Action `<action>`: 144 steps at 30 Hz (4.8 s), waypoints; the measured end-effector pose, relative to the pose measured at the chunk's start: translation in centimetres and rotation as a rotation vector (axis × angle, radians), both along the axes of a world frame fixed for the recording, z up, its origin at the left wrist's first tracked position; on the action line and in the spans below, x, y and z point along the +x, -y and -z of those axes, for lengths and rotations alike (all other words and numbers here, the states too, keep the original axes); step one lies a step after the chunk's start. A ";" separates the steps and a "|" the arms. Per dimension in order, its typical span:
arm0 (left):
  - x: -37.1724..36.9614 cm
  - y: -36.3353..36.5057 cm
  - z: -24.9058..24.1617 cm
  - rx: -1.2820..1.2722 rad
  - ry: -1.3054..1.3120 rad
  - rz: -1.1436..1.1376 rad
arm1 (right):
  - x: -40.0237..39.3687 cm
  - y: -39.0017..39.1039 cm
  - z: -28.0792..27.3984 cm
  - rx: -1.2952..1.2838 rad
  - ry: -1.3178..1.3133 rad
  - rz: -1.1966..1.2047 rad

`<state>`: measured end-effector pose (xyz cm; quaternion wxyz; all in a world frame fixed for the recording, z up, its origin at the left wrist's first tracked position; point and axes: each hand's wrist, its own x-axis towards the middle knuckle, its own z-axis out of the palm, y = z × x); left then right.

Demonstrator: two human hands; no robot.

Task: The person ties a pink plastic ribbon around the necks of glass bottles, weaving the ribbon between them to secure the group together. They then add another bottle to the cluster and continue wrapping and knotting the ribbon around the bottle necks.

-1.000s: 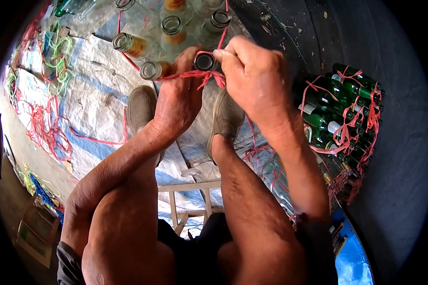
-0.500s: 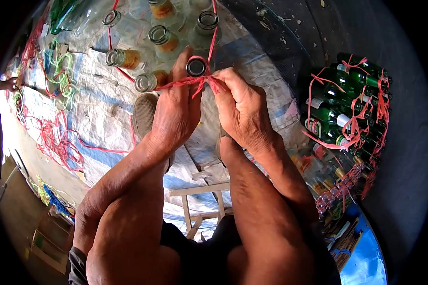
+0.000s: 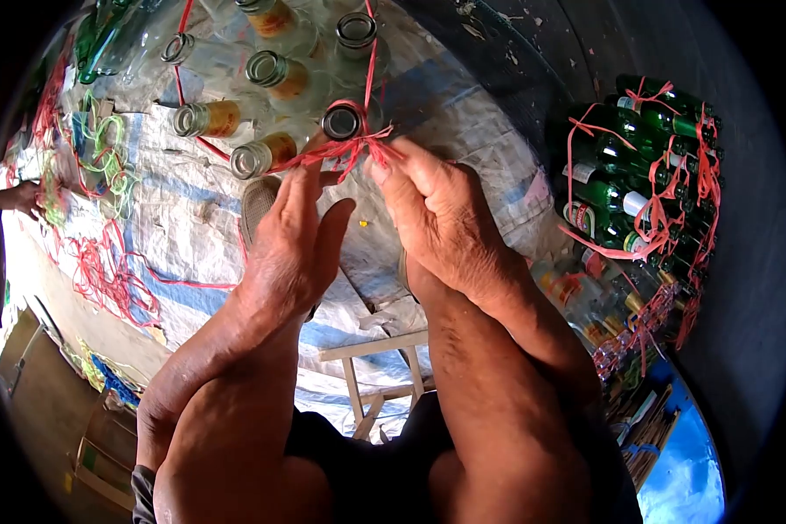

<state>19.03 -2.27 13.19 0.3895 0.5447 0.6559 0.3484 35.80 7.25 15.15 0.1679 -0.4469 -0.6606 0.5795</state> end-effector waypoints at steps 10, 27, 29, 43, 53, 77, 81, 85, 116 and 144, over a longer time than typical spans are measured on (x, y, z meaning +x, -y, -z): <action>0.2 -1.3 1.0 -0.222 0.849 -0.239 | 1.3 2.3 0.9 -0.200 0.001 -0.273; -1.4 -0.2 2.6 -0.410 1.191 -0.217 | 3.5 4.2 4.9 -0.600 0.169 -0.724; -1.9 0.2 2.9 -0.425 1.175 -0.226 | 3.8 4.5 5.4 -0.367 0.181 -0.758; -1.3 0.5 1.9 -0.179 0.408 -0.458 | -2.5 -5.3 -6.2 0.708 -0.145 -0.506; -1.6 0.5 1.5 -0.110 0.223 -0.532 | -7.2 -6.6 -3.4 0.868 0.251 -0.819; -1.5 1.1 1.9 -0.125 0.451 -0.523 | -7.9 -6.6 -1.8 0.439 0.132 -0.621; -1.3 1.1 1.3 -0.112 0.494 -0.479 | -7.6 -6.3 -2.5 0.263 0.115 -0.550; -1.3 1.0 0.7 -0.183 0.634 -0.449 | -7.5 -6.2 -2.4 0.088 -0.036 -0.441; -0.2 -0.6 2.0 -0.229 1.053 -0.353 | -6.8 -3.6 -0.8 -0.009 -0.544 0.122; -0.3 -0.7 1.6 -0.274 1.139 -0.341 | -7.3 -4.8 -1.2 0.389 -0.248 -0.110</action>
